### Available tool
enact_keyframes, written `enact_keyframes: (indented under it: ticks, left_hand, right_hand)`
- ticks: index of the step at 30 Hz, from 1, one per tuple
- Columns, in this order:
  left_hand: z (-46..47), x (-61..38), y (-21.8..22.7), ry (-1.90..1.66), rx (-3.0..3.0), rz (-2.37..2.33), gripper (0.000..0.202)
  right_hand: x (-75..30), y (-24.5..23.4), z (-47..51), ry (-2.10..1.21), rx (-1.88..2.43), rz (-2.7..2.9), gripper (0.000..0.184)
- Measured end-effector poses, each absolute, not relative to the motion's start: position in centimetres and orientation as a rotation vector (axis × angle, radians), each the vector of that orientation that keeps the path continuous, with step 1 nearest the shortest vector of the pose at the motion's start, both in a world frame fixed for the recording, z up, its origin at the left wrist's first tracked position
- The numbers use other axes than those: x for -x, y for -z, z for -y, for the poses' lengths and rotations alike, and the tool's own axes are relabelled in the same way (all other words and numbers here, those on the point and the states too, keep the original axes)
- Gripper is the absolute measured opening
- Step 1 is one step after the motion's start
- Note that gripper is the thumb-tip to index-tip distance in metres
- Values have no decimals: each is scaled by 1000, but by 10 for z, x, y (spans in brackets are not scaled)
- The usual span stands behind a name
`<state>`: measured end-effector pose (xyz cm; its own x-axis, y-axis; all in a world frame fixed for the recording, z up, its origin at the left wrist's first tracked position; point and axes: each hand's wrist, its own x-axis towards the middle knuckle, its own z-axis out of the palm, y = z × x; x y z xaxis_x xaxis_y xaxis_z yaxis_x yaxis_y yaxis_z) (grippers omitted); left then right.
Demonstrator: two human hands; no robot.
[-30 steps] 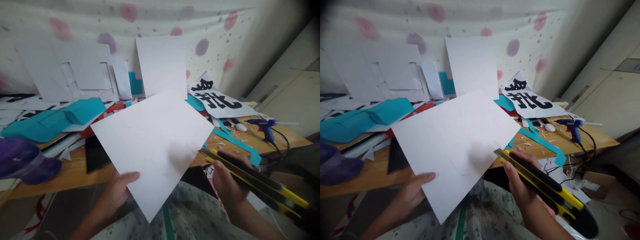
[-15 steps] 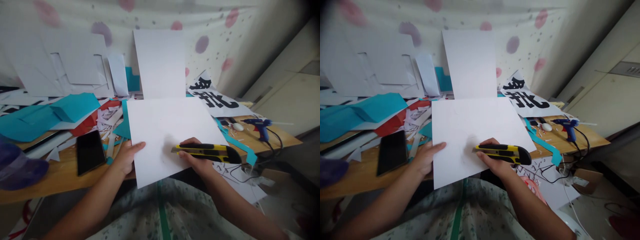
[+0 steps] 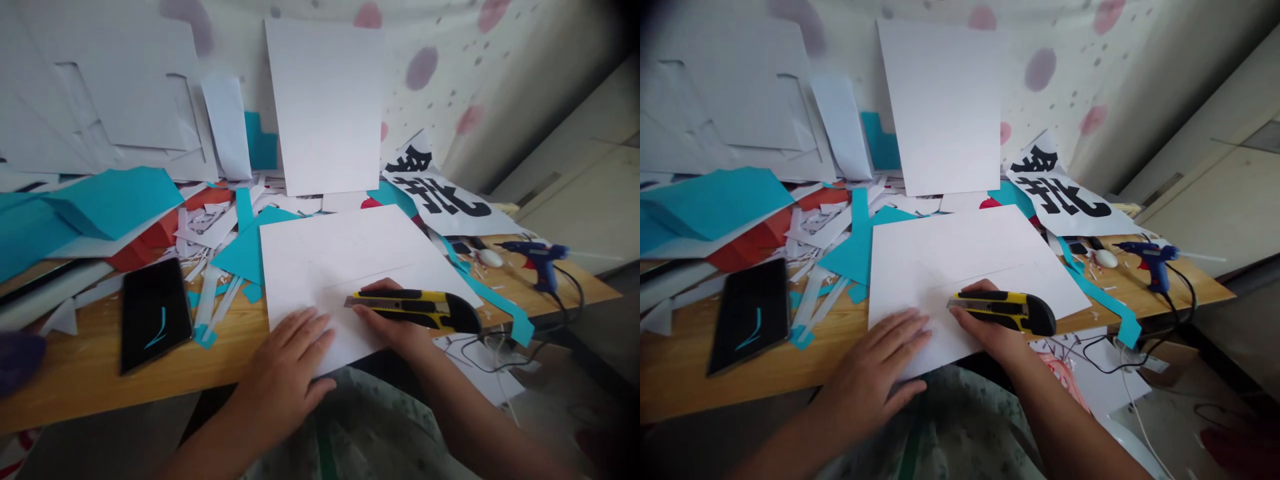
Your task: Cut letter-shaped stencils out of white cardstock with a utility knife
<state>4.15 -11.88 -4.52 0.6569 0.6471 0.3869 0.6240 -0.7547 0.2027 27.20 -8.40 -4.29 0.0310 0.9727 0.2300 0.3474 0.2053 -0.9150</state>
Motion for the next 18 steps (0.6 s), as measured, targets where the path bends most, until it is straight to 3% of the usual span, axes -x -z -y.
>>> enact_keyframes:
  ticks: [4, 18]
  left_hand:
    - [117, -49, 52, -519, -2866, -1092, 49]
    - [116, -48, 55, -600, -2826, -1102, 44]
  right_hand:
    - [-268, 45, 84, -754, 1343, 1502, 23]
    - [-266, 42, 98, -683, 1482, 1576, 26]
